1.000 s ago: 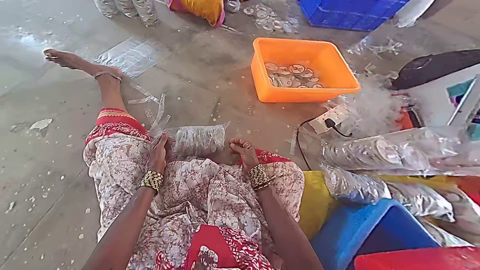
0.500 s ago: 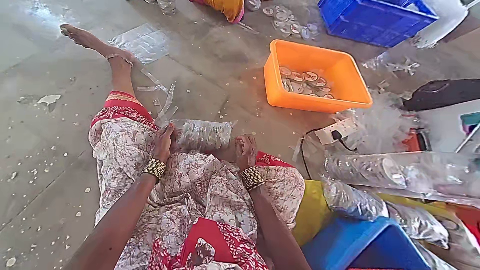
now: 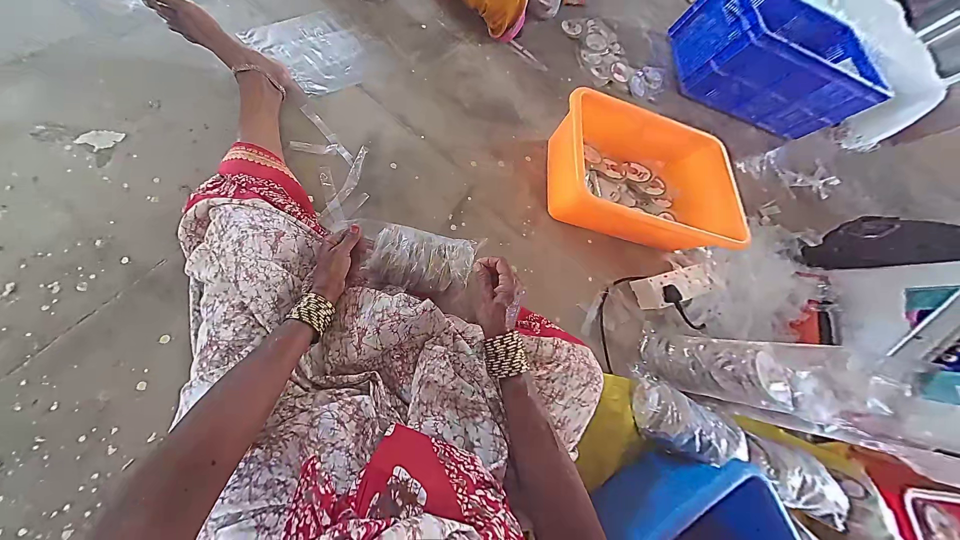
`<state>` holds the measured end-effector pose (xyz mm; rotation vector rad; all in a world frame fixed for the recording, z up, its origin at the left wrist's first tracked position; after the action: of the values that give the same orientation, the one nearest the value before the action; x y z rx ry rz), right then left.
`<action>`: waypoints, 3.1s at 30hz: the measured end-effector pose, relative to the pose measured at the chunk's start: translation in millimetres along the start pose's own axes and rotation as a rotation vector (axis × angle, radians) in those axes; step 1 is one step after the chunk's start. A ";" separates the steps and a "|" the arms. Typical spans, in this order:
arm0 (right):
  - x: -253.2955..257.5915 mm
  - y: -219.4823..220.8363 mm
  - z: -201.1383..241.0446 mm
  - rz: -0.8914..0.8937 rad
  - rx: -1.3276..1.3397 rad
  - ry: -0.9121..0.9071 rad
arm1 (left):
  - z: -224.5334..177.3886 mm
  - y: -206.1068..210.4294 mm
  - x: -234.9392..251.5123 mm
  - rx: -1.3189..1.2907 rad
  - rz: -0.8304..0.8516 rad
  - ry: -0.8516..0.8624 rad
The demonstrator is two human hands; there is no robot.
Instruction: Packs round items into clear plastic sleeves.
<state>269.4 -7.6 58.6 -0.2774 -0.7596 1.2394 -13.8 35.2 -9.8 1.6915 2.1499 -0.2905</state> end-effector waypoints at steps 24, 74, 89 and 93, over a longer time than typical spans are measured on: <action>14.3 17.2 28.9 0.269 -0.377 -0.127 | -4.3 -0.3 -1.8 -0.035 0.077 0.017; 20.5 46.4 100.9 0.346 -0.387 -0.236 | -4.6 -2.3 0.1 0.074 0.049 -0.005; 13.3 78.7 88.9 0.618 -0.493 -0.143 | -4.6 -1.5 2.4 0.045 0.090 -0.001; 16.9 70.1 110.8 0.361 -0.359 -0.286 | -3.4 -2.5 2.6 0.000 0.089 0.013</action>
<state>146.7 8.6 105.0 -0.5562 -1.2218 1.4980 -17.3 38.2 -8.0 1.7872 2.0766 -0.2552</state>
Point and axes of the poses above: each hand's wrist, its own x-axis towards the middle knuckle, its own y-axis out of the palm, z = x × y, the point moved 4 cm from there along x, towards the middle knuckle, and after that the axes turned 5 degrees about -y, right-handed, at the moved point
